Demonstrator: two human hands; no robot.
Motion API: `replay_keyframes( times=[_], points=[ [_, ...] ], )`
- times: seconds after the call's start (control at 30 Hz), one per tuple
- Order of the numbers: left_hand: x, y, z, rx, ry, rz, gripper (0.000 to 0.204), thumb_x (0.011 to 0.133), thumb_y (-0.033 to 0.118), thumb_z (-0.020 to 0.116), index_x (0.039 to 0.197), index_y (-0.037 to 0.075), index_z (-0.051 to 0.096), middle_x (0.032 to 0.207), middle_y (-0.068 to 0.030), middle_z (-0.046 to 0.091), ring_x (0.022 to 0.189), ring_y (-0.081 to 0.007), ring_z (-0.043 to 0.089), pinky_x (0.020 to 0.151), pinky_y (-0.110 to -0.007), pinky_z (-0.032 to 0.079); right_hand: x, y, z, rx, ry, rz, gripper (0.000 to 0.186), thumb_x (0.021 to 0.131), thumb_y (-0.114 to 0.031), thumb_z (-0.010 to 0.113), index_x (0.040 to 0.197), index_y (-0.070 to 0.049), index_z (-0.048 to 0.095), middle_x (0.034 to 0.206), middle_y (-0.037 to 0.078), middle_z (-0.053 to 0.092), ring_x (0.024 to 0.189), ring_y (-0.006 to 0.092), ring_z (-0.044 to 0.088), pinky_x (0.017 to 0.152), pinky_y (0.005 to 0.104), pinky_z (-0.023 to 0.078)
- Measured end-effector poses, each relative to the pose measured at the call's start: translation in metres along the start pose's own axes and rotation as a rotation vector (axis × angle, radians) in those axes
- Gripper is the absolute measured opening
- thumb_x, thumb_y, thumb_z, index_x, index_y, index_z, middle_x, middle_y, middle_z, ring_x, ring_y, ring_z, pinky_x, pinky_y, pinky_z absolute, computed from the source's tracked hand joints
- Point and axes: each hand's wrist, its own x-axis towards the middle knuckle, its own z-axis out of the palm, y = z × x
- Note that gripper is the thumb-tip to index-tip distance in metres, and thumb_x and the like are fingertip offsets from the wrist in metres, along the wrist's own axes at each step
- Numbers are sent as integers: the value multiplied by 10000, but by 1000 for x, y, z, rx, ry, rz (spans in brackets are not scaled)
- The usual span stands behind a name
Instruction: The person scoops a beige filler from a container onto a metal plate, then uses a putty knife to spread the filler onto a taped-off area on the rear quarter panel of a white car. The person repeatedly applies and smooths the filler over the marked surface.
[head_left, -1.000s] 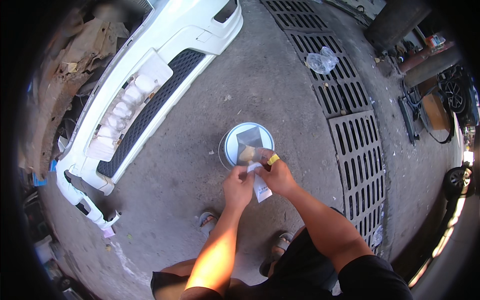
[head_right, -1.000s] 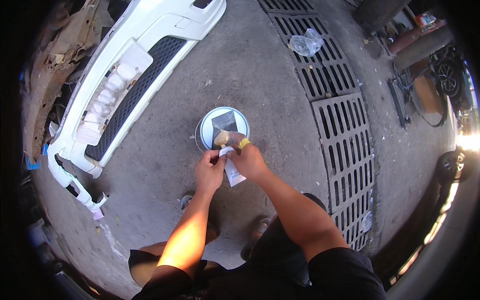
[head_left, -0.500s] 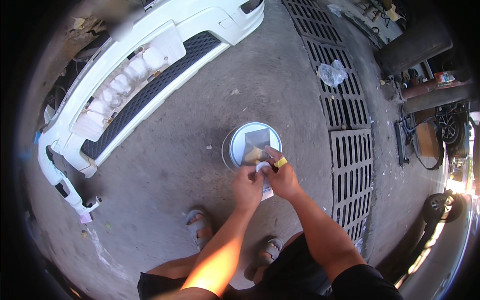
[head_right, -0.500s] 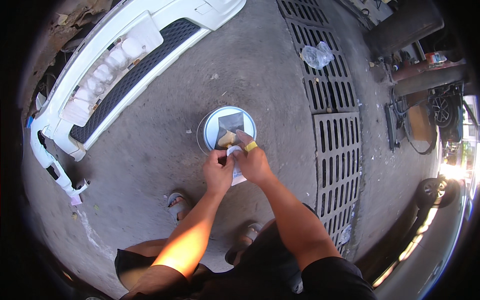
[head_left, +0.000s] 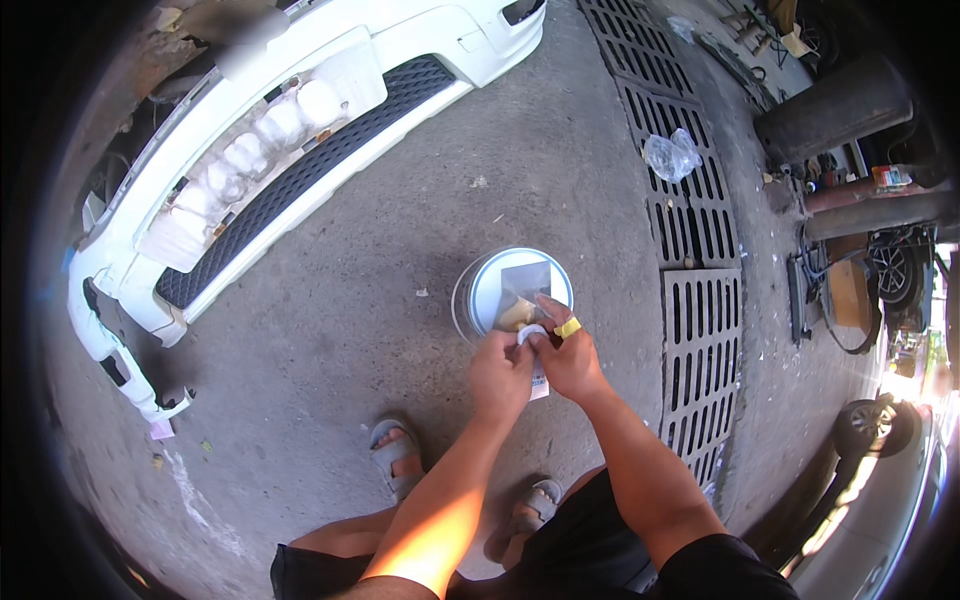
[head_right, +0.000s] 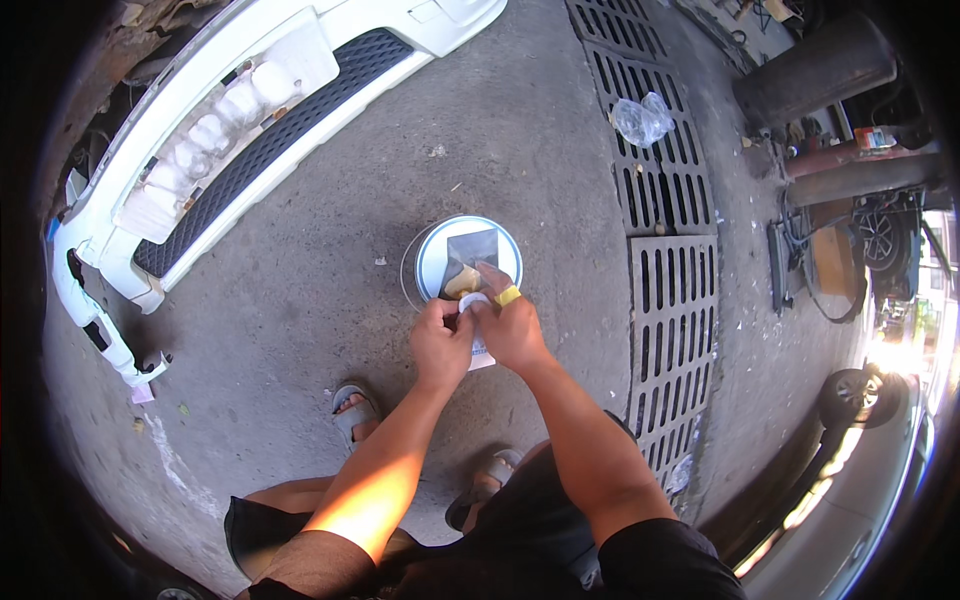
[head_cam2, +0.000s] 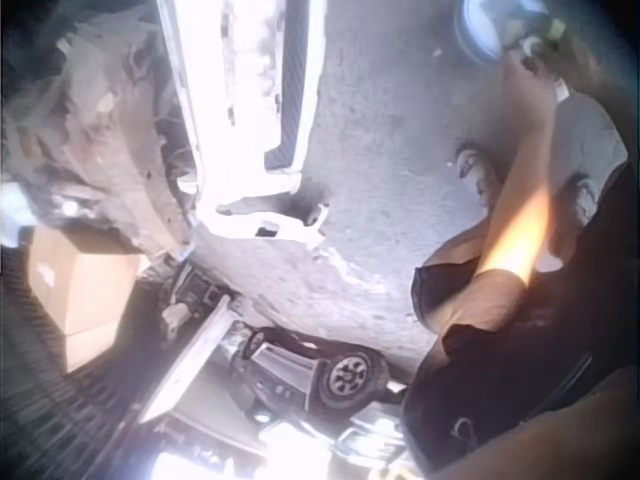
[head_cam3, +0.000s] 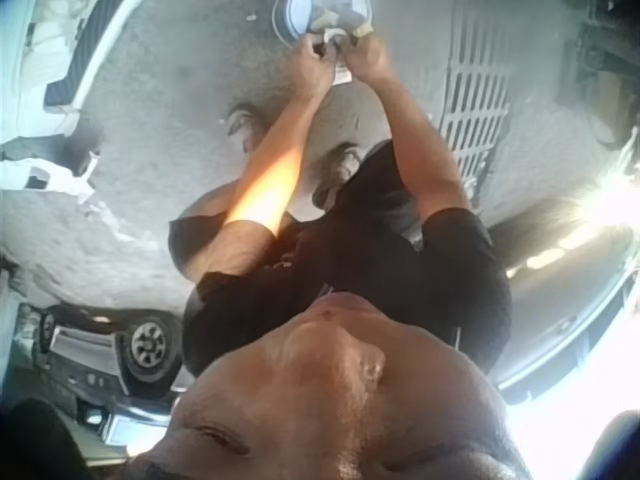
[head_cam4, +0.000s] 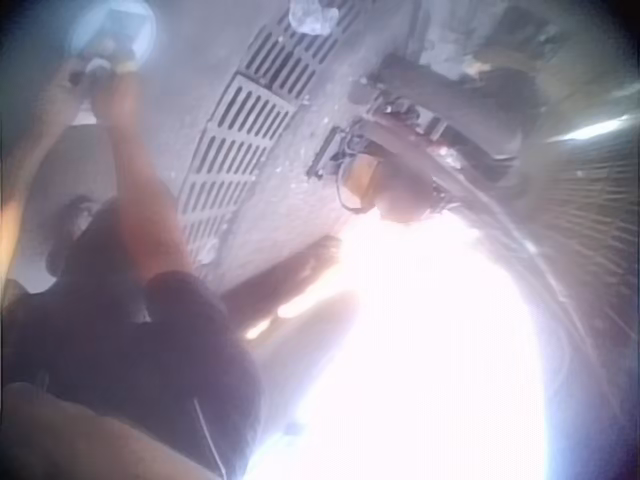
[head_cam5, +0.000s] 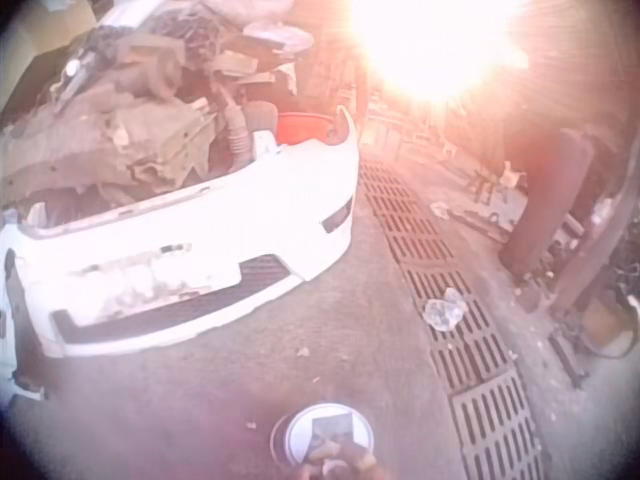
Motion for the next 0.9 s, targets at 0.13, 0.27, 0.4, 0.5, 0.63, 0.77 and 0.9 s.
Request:
replay_keyframes(
  times=[0.13, 0.27, 0.4, 0.5, 0.63, 0.77, 0.9],
  points=[
    [1, -2, 0, 26, 11, 31, 144, 778, 100, 716, 812, 5, 613, 682, -113, 645, 590, -198, 629, 571, -325, 491, 0, -3, 1, -2, 10, -1, 505, 866, -103, 591, 1359, -112, 480, 1022, 154, 675, 934, 238, 660, 831, 336, 505],
    [2, -1, -1, 41, 18, 70, 134, 771, 93, 709, 810, 9, 612, 685, -119, 637, 598, -222, 630, 573, -339, 490, 0, -5, 1, -10, 19, -6, 500, 864, -103, 594, 1352, -111, 485, 1013, 149, 676, 928, 235, 662, 824, 335, 509],
    [3, -2, 0, 49, 21, 81, 126, 766, 87, 702, 807, 11, 611, 699, -125, 633, 609, -242, 629, 578, -354, 489, 0, -6, 3, -29, 46, 13, 505, 855, -78, 612, 1344, -97, 485, 950, 108, 658, 869, 194, 640, 787, 316, 509],
    [4, -1, -1, 61, 26, 106, 121, 764, 84, 698, 804, 11, 610, 704, -129, 631, 610, -253, 630, 579, -361, 489, 1, -6, 5, -30, 69, -11, 508, 838, -27, 638, 1323, -64, 492, 840, 38, 618, 760, 111, 589, 721, 275, 502],
    [6, -2, -2, 76, 25, 129, 118, 756, 74, 696, 786, 17, 597, 706, -126, 616, 613, -270, 620, 572, -371, 482, 2, -6, 5, -38, 63, -9, 503, 835, -29, 637, 1317, -54, 495, 828, 34, 623, 741, 103, 585, 701, 270, 498],
    [7, -1, -4, 97, 14, 165, 127, 750, 70, 698, 767, 25, 580, 709, -120, 600, 611, -284, 607, 559, -383, 472, 2, -6, 5, -49, 69, -4, 490, 834, -33, 637, 1305, -46, 503, 831, 38, 636, 729, 95, 584, 684, 266, 494],
    [7, -3, -4, 119, 11, 186, 130, 749, 72, 695, 761, 31, 572, 711, -122, 593, 610, -297, 601, 555, -392, 468, 3, -7, 6, -22, 71, 8, 482, 831, -38, 641, 1296, -44, 511, 828, 45, 645, 722, 98, 591, 683, 271, 498]
  ],
)
